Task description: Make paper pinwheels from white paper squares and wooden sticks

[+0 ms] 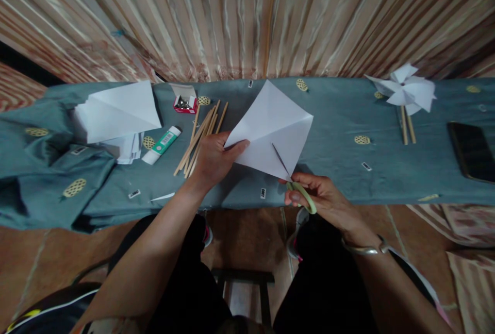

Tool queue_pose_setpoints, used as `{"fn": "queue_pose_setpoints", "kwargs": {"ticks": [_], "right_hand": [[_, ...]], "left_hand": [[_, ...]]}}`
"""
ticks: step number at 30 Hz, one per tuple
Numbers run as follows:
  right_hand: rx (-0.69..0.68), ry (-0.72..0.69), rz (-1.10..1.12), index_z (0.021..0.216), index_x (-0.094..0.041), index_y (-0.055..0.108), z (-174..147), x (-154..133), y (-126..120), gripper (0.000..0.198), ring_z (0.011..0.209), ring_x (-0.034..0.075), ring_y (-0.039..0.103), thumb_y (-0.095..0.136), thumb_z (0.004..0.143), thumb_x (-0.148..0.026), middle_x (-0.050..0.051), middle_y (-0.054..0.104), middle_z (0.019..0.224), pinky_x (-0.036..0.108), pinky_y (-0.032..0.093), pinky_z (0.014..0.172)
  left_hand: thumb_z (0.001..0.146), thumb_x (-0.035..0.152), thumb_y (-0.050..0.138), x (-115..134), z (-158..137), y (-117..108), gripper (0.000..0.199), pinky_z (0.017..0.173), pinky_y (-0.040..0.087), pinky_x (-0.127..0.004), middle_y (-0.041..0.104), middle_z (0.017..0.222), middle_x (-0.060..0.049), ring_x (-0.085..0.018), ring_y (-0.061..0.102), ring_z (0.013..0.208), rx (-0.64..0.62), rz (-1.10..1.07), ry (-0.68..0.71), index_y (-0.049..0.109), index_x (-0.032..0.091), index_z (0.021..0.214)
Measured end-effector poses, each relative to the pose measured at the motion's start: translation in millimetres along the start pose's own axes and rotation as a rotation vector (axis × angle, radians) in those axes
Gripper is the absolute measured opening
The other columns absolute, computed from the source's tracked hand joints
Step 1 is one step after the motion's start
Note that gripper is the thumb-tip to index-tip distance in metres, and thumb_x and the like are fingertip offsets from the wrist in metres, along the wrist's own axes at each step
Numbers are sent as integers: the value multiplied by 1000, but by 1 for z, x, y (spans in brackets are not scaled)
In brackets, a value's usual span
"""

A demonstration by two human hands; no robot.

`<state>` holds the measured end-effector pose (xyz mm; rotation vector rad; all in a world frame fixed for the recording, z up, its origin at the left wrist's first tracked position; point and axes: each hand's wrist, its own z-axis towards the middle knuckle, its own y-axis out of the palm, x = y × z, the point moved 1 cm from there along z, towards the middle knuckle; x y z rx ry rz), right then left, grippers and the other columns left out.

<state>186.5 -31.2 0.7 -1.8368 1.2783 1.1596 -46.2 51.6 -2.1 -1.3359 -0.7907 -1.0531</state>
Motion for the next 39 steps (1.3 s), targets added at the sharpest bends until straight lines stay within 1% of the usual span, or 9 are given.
{"fn": "queue_pose_setpoints", "kwargs": {"ticks": [5,9,12,16,24,29,32,35,39], "right_hand": [[12,-7,14,78,-18,65,1,1,2,49,60,10,46,80,65,-63,0,57,68,21,36,52],[22,-9,22,77,-18,65,1,3,3,51,59,10,47,79,64,-65,-1,56,67,21,37,50],[31,-34,-16,74,-18,65,1,2,2,51,58,9,46,76,67,-67,-1,55,66,20,36,49],[25,-59,-75,72,-17,64,1,1,1,50,60,9,43,72,72,-67,-1,54,66,20,35,50],[8,-52,-79,71,-18,60,1,4,1,52,58,9,41,69,73,-69,-1,52,64,21,31,49],[12,-39,-46,73,-18,61,1,7,1,52,57,9,41,71,72,-69,-2,52,64,21,31,49],[11,-11,-21,76,-18,63,2,6,2,52,58,9,45,74,69,-68,-1,54,66,21,35,50],[11,3,2,74,-18,62,3,5,3,52,59,10,47,76,66,-68,-1,55,66,21,39,51],[7,-8,0,74,-17,63,2,3,3,53,59,9,48,75,68,-68,0,58,68,21,40,52]], "left_hand": [[78,35,67,0,-1,0,21,51,41,-24,66,63,0,-15,57,57,9,13,10,74,15,76],[78,34,67,0,-1,0,20,50,41,-24,66,63,0,-15,58,57,12,10,9,74,15,75],[78,35,68,-1,-1,1,21,51,42,-24,67,64,-1,-16,58,58,16,-3,14,74,16,75],[78,33,68,-1,-1,3,19,50,42,-24,66,61,0,-15,56,55,-2,-20,7,73,15,73],[77,35,67,0,-1,3,22,49,38,-24,61,57,1,-14,53,53,-13,-7,-7,70,15,67],[77,35,67,-1,-1,3,22,50,40,-24,62,58,1,-14,54,55,-4,-4,8,70,15,69],[78,34,68,-1,-2,2,21,49,40,-24,62,58,1,-14,54,54,-1,-6,0,72,15,70],[77,32,68,0,-2,2,19,51,41,-24,63,59,1,-14,55,55,6,-8,-6,73,14,72],[78,32,69,0,-2,2,19,50,41,-25,62,58,1,-14,55,54,0,-20,-10,72,15,69]]}}
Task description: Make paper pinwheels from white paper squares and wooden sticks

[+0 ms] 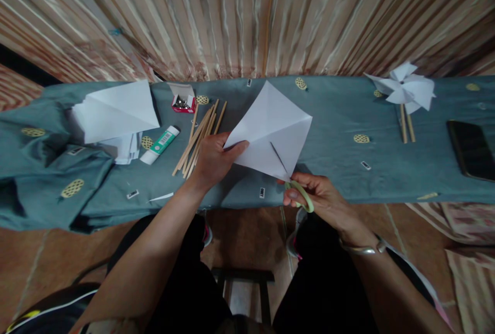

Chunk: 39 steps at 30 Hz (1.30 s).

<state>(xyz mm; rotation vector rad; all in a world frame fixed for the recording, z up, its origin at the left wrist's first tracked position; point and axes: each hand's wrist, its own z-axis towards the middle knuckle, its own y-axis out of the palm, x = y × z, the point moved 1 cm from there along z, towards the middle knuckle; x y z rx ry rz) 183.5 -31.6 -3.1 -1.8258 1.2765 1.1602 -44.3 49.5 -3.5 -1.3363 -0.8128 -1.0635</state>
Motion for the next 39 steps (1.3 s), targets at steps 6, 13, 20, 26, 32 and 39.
{"fn": "queue_pose_setpoints", "kwargs": {"ticks": [6,13,20,26,32,39], "right_hand": [[2,-23,-28,73,-18,64,-1,-1,-1,50,58,10,48,73,71,-67,0,58,66,21,39,51],[9,-11,39,72,-17,65,-1,1,0,52,58,9,49,77,67,-67,-1,60,65,20,37,50],[12,0,65,69,-18,66,1,2,1,49,57,9,55,79,65,-65,0,63,64,21,44,51],[30,24,73,67,-18,65,2,6,1,50,55,9,57,81,62,-65,0,65,63,20,45,49],[-3,6,33,73,-18,66,1,4,1,48,56,10,59,79,66,-64,2,68,66,21,46,50],[-80,135,6,108,-18,71,-16,6,-26,57,63,13,64,87,63,-49,3,72,76,23,49,56]], "left_hand": [[77,34,68,-1,0,1,21,50,40,-25,62,58,1,-14,52,54,-10,8,-3,71,15,68],[76,38,67,1,-1,2,26,50,37,-23,60,58,1,-13,51,54,-38,-9,-26,71,13,69],[77,38,67,0,-1,2,25,53,39,-24,63,61,0,-14,53,56,-23,7,-42,73,13,75],[78,37,67,-1,-1,2,25,55,41,-25,65,63,0,-15,57,60,-13,25,-29,75,13,78],[77,37,67,-1,0,1,24,53,40,-24,64,62,1,-15,56,59,-6,27,-16,74,14,74],[73,37,70,-10,10,-19,24,52,40,-23,63,61,1,-14,54,58,89,26,-77,72,14,72]]}}
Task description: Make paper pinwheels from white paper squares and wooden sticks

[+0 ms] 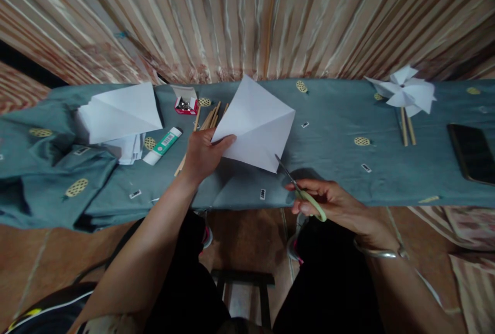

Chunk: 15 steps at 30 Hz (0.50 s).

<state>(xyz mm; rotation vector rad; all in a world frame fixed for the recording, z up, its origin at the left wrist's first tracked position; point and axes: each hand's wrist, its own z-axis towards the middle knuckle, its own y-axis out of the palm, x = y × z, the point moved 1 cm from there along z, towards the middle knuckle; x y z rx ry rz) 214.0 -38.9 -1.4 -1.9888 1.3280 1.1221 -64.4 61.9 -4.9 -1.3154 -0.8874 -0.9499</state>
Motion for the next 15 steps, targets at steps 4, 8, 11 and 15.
{"fn": "queue_pose_setpoints", "kwargs": {"ticks": [4,8,11,15], "right_hand": [[180,-66,-14,98,-19,75,-10,1,-29,48,62,15,65,85,65,-51,4,73,72,26,51,55],[649,-349,54,94,-27,75,-6,-5,-47,40,66,17,67,88,62,-48,1,74,73,32,57,64],[719,-431,8,99,-29,74,4,-8,-47,45,77,20,70,90,59,-41,0,76,81,37,59,75],[589,-408,-102,108,-26,71,20,-7,-38,56,77,19,70,90,57,-41,0,77,84,37,57,75]], "left_hand": [[72,37,70,-3,1,-6,25,58,44,-24,67,67,0,-15,58,63,-38,-29,-19,74,14,78],[70,40,69,-2,-6,3,27,53,41,-23,65,64,-1,-15,56,60,-239,9,-30,73,13,73],[70,40,67,-2,-12,15,28,48,35,-22,58,57,0,-13,52,55,-362,68,-27,70,13,65],[70,40,66,-3,-20,28,28,48,34,-22,55,53,1,-13,51,54,-486,101,0,69,13,64]]}}
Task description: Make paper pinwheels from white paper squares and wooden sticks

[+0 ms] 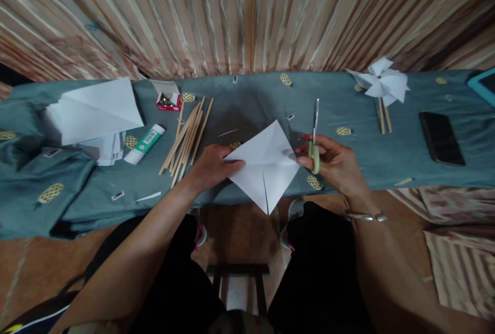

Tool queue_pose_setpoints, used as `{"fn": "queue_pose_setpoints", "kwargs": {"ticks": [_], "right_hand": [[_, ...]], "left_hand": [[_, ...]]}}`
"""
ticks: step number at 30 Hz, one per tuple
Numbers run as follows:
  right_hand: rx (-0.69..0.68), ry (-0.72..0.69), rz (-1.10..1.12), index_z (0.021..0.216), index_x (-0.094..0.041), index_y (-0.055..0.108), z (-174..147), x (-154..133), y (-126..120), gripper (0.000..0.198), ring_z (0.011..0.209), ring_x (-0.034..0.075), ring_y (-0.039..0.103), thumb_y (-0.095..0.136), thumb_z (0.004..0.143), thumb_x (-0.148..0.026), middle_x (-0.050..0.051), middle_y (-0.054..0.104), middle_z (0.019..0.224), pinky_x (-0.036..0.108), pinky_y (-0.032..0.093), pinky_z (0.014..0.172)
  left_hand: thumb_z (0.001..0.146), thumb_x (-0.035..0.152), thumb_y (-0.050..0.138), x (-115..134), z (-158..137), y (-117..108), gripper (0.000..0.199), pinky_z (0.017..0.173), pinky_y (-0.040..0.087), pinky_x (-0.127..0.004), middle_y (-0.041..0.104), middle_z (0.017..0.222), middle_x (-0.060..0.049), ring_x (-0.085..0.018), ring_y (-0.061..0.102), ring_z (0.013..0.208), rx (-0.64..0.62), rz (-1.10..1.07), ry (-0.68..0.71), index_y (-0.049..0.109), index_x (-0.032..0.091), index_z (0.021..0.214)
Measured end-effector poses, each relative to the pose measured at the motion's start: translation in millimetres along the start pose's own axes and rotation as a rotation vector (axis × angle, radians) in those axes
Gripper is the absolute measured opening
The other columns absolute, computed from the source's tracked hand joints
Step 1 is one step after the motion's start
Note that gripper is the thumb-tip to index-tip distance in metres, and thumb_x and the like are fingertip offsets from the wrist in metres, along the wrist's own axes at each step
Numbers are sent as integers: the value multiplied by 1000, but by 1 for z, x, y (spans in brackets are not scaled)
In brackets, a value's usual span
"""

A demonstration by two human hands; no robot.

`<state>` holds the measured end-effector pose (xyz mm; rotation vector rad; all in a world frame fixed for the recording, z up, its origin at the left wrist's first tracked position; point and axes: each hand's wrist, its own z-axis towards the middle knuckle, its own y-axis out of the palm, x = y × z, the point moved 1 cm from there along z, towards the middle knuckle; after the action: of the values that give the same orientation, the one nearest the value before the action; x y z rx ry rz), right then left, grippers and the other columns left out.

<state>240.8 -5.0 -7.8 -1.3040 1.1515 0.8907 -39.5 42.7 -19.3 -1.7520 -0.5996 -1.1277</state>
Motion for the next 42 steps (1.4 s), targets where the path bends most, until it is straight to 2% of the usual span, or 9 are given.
{"fn": "queue_pose_setpoints", "kwargs": {"ticks": [4,8,13,17,21,26,30,35,42], "right_hand": [[-53,-9,-52,106,-20,72,3,3,10,52,68,16,66,87,60,-39,-1,73,73,33,54,70],[-62,7,-79,99,-18,72,3,0,13,42,60,13,58,83,62,-37,-4,65,63,31,48,64],[64,16,5,95,-22,70,6,-1,12,41,62,13,56,83,61,-40,-3,64,67,30,47,61],[198,-6,69,94,-23,69,10,0,16,39,62,13,55,82,61,-38,-4,64,68,29,47,61],[247,4,116,95,-23,68,9,-3,29,41,60,12,55,81,59,-36,-6,63,65,29,47,63],[193,38,180,96,-23,68,-1,-11,44,43,64,13,59,83,58,-37,-3,70,71,30,50,66],[165,72,183,94,-24,68,-5,-13,47,44,66,15,62,84,57,-41,-3,71,73,31,51,67],[87,84,125,97,-23,67,-12,-11,45,48,63,15,60,82,61,-52,-3,69,69,29,49,61],[-281,68,-89,106,-21,70,-30,-14,30,47,72,20,66,72,76,-57,4,75,82,30,50,64]], "left_hand": [[70,39,67,-1,-1,5,27,49,36,-21,60,56,1,-14,54,56,-44,-26,21,71,13,65],[70,43,73,4,0,1,28,53,42,-24,68,65,-2,-17,61,61,38,-171,-39,75,15,75],[75,65,65,17,0,-3,63,82,55,-36,73,110,-13,-26,69,98,192,-721,-75,68,18,116],[69,70,68,15,0,18,75,101,49,-45,63,133,-16,-32,58,125,130,-930,-82,61,21,125],[52,51,87,14,2,50,81,108,43,-49,63,131,-14,-35,54,129,35,-925,-58,60,23,123],[67,45,80,25,2,65,56,102,49,-48,65,126,-14,-33,60,121,92,-984,-185,63,18,113],[65,35,79,25,5,65,46,99,51,-43,69,119,-12,-29,63,115,284,-901,-158,63,18,105],[66,37,73,12,14,58,29,86,54,-43,73,94,-10,-28,68,94,417,-575,-125,66,18,87],[70,38,72,15,25,21,23,92,53,-42,74,91,-8,-28,67,103,565,-419,3,68,22,86]]}}
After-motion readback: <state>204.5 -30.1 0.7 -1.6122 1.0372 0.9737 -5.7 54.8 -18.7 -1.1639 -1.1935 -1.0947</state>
